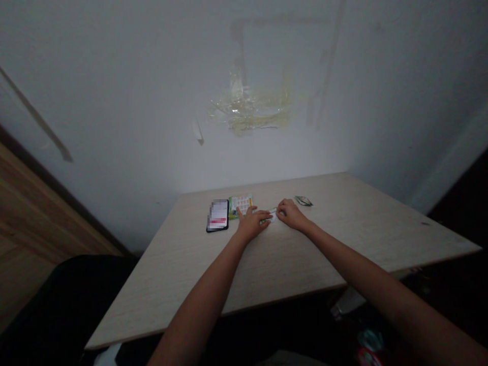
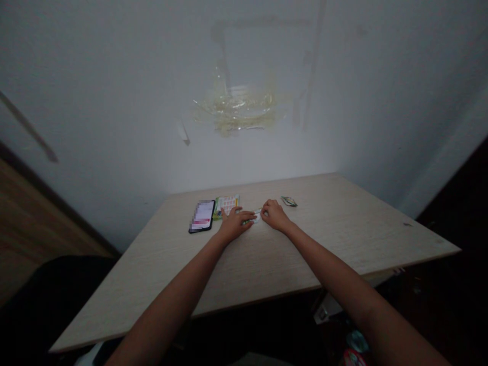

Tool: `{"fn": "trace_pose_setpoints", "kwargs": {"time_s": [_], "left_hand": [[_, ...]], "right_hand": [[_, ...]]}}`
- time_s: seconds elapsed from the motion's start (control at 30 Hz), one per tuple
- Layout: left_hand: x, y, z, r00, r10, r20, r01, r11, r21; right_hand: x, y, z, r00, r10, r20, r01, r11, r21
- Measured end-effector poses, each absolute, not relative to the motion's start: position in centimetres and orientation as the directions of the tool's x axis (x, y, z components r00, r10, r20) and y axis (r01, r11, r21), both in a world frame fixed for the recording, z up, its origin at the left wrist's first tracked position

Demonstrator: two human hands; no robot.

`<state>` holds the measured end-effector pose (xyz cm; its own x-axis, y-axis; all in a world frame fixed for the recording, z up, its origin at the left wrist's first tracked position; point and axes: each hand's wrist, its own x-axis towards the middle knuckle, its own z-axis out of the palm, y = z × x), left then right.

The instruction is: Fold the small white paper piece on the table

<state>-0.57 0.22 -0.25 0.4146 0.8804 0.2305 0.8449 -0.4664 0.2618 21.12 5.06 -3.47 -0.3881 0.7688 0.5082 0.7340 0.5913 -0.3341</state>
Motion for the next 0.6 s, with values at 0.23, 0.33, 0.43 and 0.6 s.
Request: {"fn": "trace_pose_setpoints", "kwargs": {"time_s": [0.23, 0.33, 0.43, 0.6], "left_hand": [[-0.6, 0.3, -0.5, 0.413, 0.876, 0.25, 0.84, -0.473, 0.266], [-0.6, 0.4, -0.6, 0.41, 0.88, 0.242, 0.846, -0.466, 0.261], [-0.6, 0.5, -0.6, 0.408, 0.877, 0.252, 0.842, -0.468, 0.267], [-0.6, 0.4, -0.5, 0.406, 0.879, 0.249, 0.837, -0.467, 0.284]], "right_hand": [[21.0, 4.7, -3.7, -0.423, 0.748, 0.511, 0.695, 0.63, -0.347], [21.0, 4.4, -3.6, -0.441, 0.741, 0.506, 0.677, 0.645, -0.354], [21.0, 4.1, -3.5, -0.454, 0.731, 0.51, 0.66, 0.66, -0.359], [21.0, 3.8, -3.4, -0.477, 0.706, 0.523, 0.629, 0.69, -0.358]]}}
